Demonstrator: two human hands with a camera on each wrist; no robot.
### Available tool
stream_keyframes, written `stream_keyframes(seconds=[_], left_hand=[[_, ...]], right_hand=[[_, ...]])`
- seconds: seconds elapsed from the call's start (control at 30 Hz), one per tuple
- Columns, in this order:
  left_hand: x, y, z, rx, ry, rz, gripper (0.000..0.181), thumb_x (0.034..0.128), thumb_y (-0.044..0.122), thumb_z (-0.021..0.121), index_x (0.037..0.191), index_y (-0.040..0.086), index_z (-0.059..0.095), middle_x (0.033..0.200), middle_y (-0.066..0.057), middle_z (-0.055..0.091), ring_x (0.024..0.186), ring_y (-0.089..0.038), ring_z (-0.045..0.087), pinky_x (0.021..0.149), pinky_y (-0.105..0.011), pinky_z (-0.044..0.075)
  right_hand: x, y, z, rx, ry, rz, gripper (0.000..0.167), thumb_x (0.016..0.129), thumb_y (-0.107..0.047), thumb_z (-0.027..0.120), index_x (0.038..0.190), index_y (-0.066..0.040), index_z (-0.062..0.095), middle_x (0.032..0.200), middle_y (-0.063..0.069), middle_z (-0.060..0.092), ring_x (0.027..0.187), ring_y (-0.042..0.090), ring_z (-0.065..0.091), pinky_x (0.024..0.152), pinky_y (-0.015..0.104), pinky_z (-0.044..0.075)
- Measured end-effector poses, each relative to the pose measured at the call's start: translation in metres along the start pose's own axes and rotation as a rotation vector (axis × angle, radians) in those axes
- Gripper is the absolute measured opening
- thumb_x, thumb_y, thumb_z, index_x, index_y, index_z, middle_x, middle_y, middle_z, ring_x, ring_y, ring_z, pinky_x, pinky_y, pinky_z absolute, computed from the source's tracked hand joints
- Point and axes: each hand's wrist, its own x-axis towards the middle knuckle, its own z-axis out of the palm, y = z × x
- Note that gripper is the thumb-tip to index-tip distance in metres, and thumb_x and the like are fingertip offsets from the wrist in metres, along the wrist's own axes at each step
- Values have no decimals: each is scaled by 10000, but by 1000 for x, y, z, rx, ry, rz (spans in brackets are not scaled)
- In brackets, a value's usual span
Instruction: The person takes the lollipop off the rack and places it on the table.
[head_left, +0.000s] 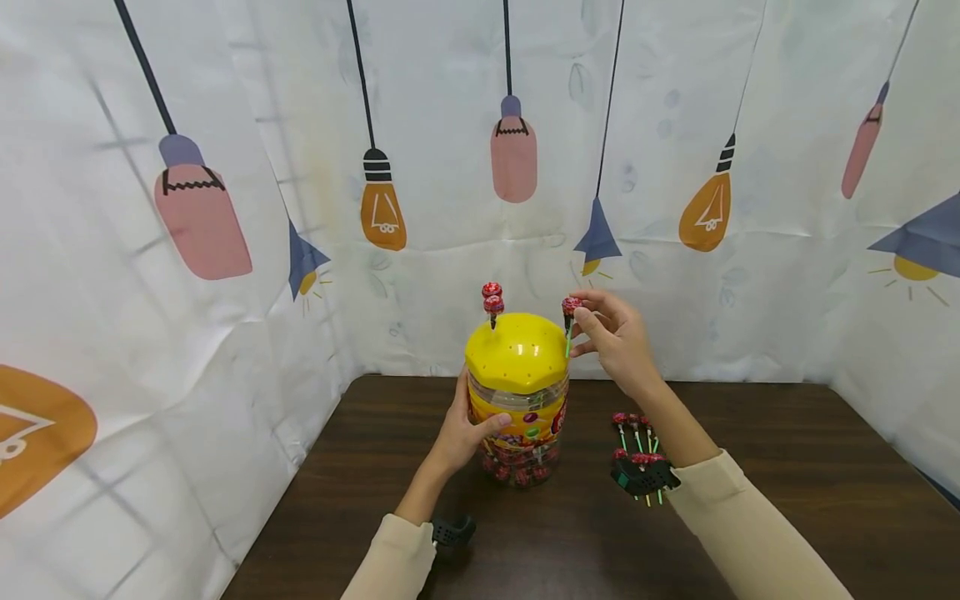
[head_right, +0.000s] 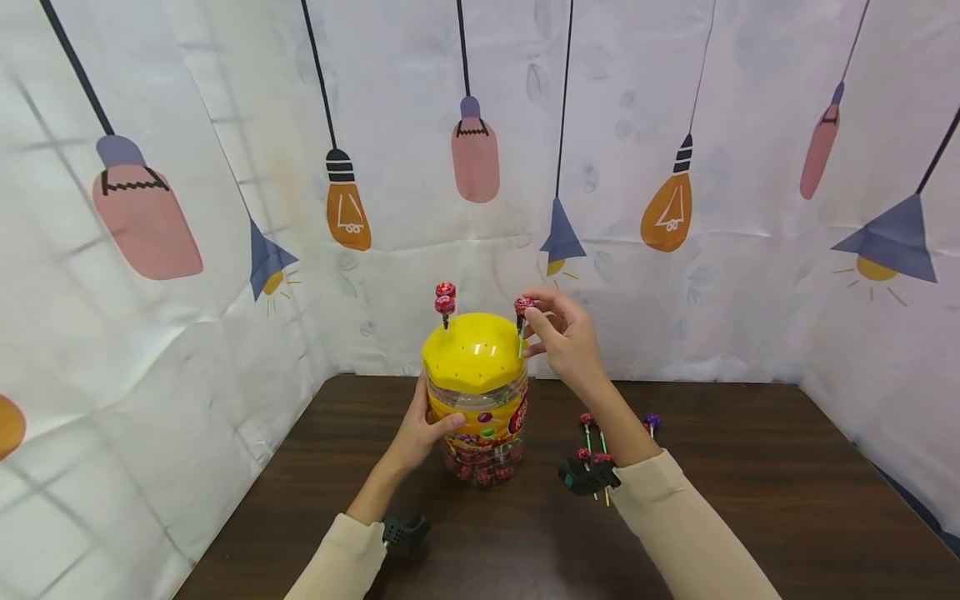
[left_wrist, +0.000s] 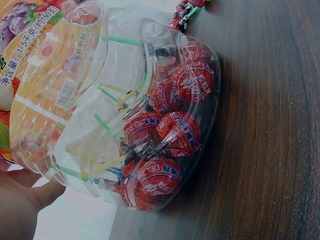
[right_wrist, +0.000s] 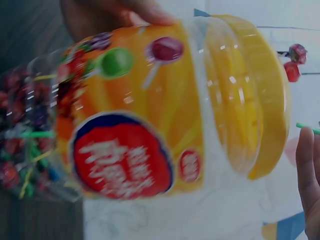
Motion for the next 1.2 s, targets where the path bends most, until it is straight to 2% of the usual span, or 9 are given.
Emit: stream_keyframes(seconds=[0.2, 0.43, 0.6, 0.83, 1.2], left_hand=[[0, -1, 0, -10, 0, -17, 973, 963, 249, 726, 1622, 421, 31, 1446, -47, 505, 1268, -203, 586, 1055, -379, 521], [0, -2, -1, -1, 6, -21, 969, 964, 240, 724, 1622, 419, 35, 1443, -49, 507, 1261, -194, 587, 1057, -364, 519], [-1, -2, -2, 4, 4, -8, 959, 964, 261, 725, 1624, 397, 43, 1431, -60, 510, 1248, -194, 591, 1052, -363, 522], [-1, -2, 0, 6, 8, -8, 956, 966, 260, 721, 1624, 401, 41, 1444, -56, 504, 1256, -189, 586, 1061, -363, 517], [1, -2, 0, 23, 17, -29, 991, 951, 312, 740, 1622, 430, 19, 1462, 9, 494, 1286, -199, 568, 1083, -384, 500]], right_hand=[[-25, 13, -15, -39, -26, 53, 343, 1064, -191, 557, 1347, 0, 582, 1086, 25, 605, 822, 153, 670, 650, 346, 633], [-57, 29, -31, -72, -47, 100, 334, 1070, -192, 544, 1356, -23, 579, 1026, 89, 592, 812, 225, 671, 662, 459, 630], [-75, 37, -41, -81, -53, 131, 329, 1073, -182, 536, 1358, -23, 578, 970, 113, 611, 760, 208, 679, 644, 416, 632], [-97, 50, -57, -108, -51, 149, 318, 1075, -149, 525, 1361, -21, 577, 942, 47, 641, 784, 201, 671, 649, 398, 629], [-128, 73, -105, -142, -25, 210, 328, 1075, -124, 515, 1362, 31, 554, 1030, 37, 658, 812, 177, 655, 647, 432, 623]])
